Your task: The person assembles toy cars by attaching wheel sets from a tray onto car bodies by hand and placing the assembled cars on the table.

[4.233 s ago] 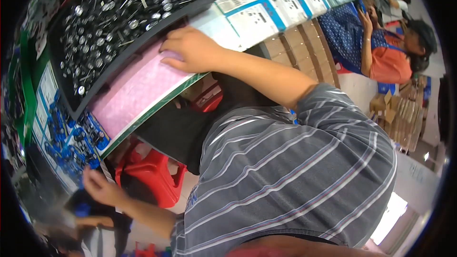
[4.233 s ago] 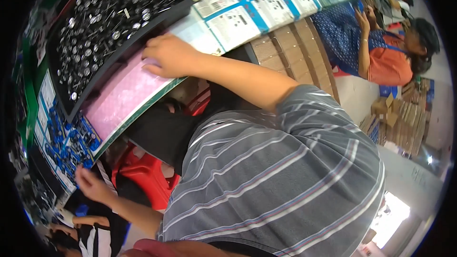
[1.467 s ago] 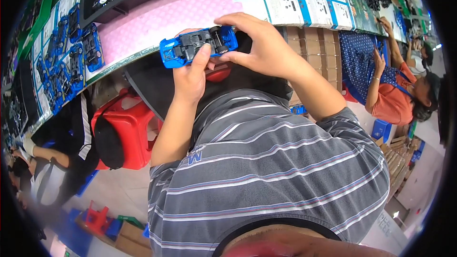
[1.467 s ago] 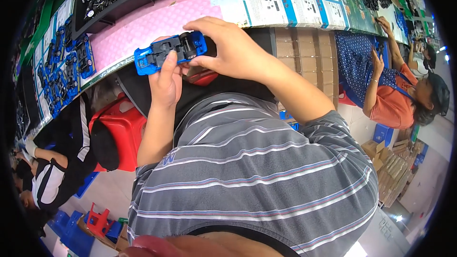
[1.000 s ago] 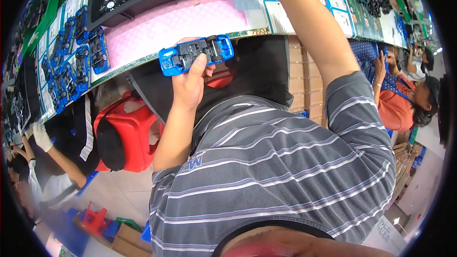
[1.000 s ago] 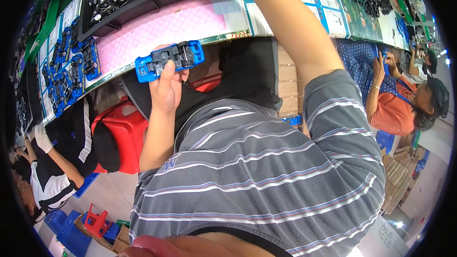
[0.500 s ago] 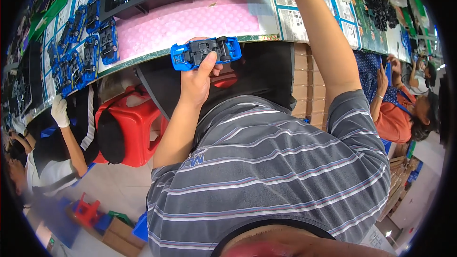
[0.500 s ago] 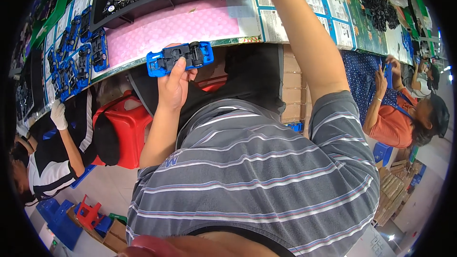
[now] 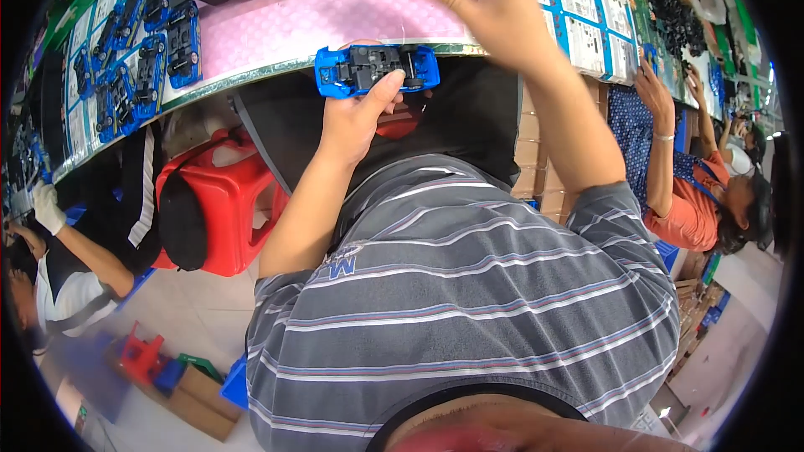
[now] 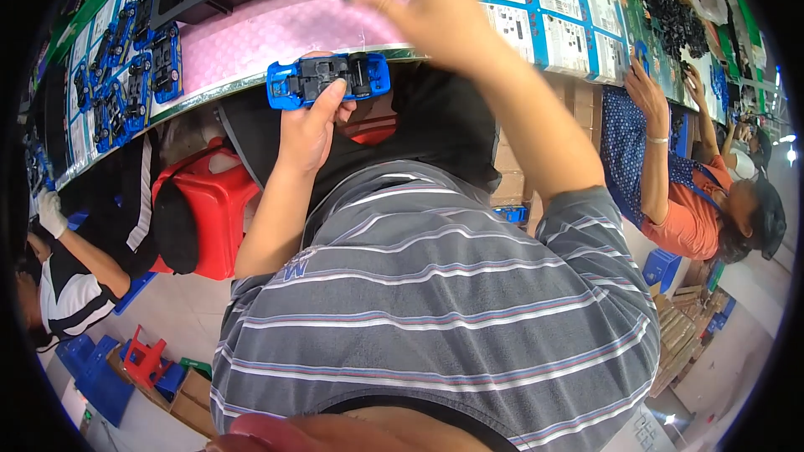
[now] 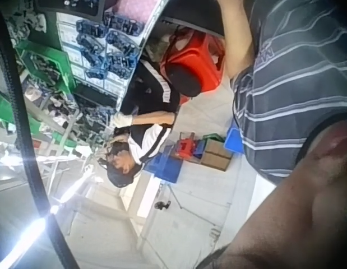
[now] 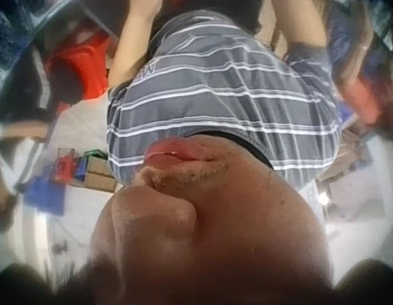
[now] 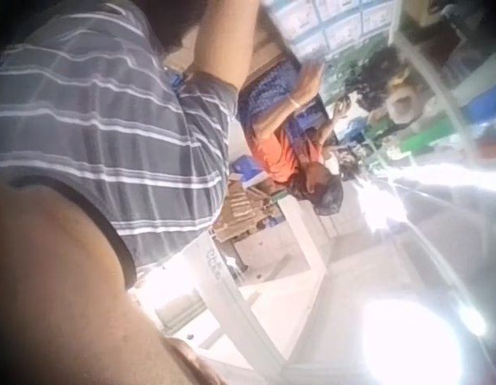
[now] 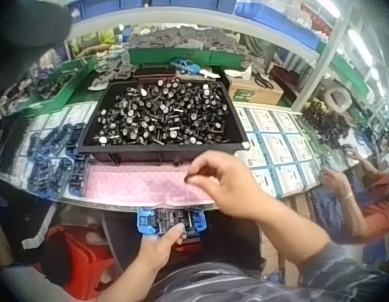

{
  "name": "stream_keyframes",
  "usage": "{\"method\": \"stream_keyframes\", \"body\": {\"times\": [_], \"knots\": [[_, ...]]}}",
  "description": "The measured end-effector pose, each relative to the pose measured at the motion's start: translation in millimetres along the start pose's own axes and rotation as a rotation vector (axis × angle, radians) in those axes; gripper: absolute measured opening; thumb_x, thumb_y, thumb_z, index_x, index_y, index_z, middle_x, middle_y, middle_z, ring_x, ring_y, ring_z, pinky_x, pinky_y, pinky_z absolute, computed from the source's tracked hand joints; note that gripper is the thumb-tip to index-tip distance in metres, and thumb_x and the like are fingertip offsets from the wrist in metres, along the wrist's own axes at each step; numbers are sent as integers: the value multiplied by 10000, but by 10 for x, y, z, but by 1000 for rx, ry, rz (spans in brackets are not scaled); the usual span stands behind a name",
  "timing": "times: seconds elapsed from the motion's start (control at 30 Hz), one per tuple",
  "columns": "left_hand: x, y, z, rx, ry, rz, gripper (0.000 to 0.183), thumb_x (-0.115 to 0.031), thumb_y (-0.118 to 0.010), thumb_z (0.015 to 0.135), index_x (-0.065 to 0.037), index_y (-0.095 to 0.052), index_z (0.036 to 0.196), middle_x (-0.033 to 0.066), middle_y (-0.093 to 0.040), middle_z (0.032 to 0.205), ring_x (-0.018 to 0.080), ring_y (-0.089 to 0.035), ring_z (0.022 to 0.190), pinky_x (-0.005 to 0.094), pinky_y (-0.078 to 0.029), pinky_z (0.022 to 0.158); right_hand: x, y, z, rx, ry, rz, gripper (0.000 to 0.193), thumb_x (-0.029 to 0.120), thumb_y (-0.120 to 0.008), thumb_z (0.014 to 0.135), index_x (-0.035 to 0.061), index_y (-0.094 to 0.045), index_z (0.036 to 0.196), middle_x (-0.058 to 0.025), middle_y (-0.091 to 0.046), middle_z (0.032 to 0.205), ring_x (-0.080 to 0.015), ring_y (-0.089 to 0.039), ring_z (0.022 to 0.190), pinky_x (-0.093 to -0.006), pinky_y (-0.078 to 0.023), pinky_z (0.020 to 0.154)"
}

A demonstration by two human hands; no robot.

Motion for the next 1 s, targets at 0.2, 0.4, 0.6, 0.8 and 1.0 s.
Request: {"method": "stream_keyframes", "body": {"times": [0.2,0.4,0.6,0.8,1.0], "knots": [[-17,-70,19,-62,-124,-41,383,-48,-701,891,-24,-539,1237,13,-630,948,106,-617,817,244,-515,739,420,-731,-270,172,204,-250,290,45,-780,770,-2,-644,1022,-124,-676,893,-279,-674,874,-358,-543,796],[170,205,-98,-29,65,68,362,61,-668,850,24,-569,1197,81,-653,1073,167,-668,936,311,-598,791,462,-743,-225,170,272,-290,416,87,-821,711,8,-641,1077,-146,-660,974,-327,-644,969,-375,-524,880],[24,169,-112,-19,-43,34,492,92,-691,820,1,-523,1274,83,-621,1168,172,-644,1024,325,-579,858,356,-916,-221,247,215,-268,510,105,-836,689,1,-621,1140,-166,-656,1089,-348,-647,1010,-396,-521,920],[-49,234,-146,-60,-83,72,603,60,-733,803,-10,-479,1346,71,-557,1288,168,-583,1142,317,-521,954,281,-1021,-165,254,148,-195,526,134,-847,674,4,-623,1131,-154,-666,1050,-308,-655,966,-379,-526,884],[-28,323,-139,-95,-64,51,674,-3,-776,792,-3,-447,1380,73,-551,1296,166,-559,1170,324,-495,974,301,-1104,-104,265,188,-243,512,188,-841,682,1,-634,1111,-175,-666,1036,-355,-659,974,-401,-533,879]]}}
Point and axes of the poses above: each hand's wrist, its own z-axis towards the middle knuckle, its own y-axis out of the back of the hand, x = y × z, the point moved 6 cm from there along z, towards the middle knuckle
